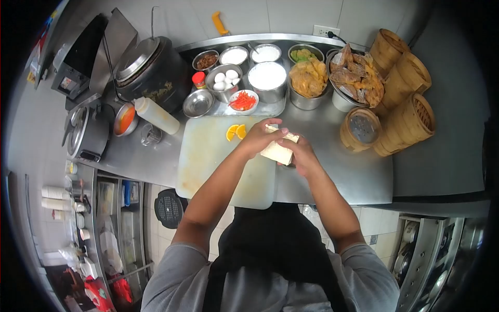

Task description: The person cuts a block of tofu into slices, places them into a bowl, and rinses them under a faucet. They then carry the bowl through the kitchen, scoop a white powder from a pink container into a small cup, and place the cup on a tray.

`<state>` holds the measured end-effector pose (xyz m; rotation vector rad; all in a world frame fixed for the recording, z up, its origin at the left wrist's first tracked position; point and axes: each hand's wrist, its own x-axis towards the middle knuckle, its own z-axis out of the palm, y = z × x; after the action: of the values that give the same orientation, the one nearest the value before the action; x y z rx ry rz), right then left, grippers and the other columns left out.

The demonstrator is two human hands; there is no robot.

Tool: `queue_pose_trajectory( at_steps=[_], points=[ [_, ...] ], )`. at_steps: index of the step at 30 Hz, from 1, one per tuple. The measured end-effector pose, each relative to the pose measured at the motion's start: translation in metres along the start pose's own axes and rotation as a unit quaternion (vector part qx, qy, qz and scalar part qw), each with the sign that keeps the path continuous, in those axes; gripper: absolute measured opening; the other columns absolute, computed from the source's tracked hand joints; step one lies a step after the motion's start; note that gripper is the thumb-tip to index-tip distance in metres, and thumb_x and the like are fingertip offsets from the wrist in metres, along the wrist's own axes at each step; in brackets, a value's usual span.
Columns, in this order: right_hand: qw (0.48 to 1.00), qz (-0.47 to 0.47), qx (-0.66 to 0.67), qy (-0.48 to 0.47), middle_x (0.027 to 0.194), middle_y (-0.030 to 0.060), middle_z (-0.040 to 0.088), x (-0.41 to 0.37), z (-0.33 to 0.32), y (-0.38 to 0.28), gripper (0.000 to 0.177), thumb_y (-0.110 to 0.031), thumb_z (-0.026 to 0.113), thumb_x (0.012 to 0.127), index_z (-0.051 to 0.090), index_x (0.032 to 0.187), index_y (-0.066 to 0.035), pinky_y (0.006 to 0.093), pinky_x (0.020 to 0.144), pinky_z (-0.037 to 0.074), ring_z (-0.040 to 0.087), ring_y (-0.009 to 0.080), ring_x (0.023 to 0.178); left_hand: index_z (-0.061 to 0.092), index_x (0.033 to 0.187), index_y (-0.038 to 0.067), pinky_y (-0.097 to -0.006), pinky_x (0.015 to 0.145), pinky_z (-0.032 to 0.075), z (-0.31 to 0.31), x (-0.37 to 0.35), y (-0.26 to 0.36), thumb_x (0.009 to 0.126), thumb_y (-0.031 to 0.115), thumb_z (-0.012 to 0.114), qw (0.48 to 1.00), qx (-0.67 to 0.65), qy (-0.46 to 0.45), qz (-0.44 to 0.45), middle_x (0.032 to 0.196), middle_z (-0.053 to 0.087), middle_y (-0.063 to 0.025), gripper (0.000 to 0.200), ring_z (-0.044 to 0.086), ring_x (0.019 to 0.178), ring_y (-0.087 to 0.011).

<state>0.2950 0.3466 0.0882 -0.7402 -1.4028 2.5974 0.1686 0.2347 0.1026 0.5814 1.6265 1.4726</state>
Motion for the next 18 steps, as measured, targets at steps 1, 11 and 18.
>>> queue_pose_trajectory(
  at_steps=[1, 11, 18],
  points=[
    [0.998, 0.026, -0.048, -0.028, 0.1, 0.0119, 0.063, 0.002, -0.011, -0.003, 0.052, -0.022, 0.075, 0.077, 0.048, 0.115, 0.0, 0.0309, 0.053, 0.057, 0.066, 0.0191, 0.08, 0.05, 0.125, 0.001, -0.0274, 0.077, 0.051, 0.009, 0.006, -0.008, 0.085, 0.029, 0.07, 1.0, -0.004, 0.002, -0.027, 0.107, 0.06, -0.0116, 0.053, 0.061, 0.092, -0.0166],
    [0.996, 0.008, -0.082, -0.017, 0.106, 0.0088, 0.061, -0.005, -0.043, -0.019, 0.049, -0.023, 0.072, 0.082, 0.047, 0.12, -0.003, 0.0331, 0.059, 0.058, 0.064, 0.0183, 0.088, 0.054, 0.114, 0.001, -0.0311, 0.077, 0.053, 0.043, 0.029, -0.047, 0.09, 0.04, 0.061, 0.947, -0.309, 0.079, -0.031, 0.102, 0.063, -0.0103, 0.047, 0.064, 0.088, -0.0183],
    [0.999, 0.001, 0.021, 0.05, 0.105, 0.009, 0.057, -0.006, -0.043, -0.012, 0.056, -0.019, 0.074, 0.08, 0.041, 0.124, -0.007, 0.0364, 0.061, 0.059, 0.063, 0.0224, 0.093, 0.055, 0.117, 0.006, -0.0419, 0.079, 0.052, 0.028, 0.031, -0.054, 0.093, 0.047, 0.051, 0.911, -0.395, 0.109, -0.04, 0.11, 0.063, -0.0087, 0.049, 0.061, 0.099, -0.0208]
  ],
)
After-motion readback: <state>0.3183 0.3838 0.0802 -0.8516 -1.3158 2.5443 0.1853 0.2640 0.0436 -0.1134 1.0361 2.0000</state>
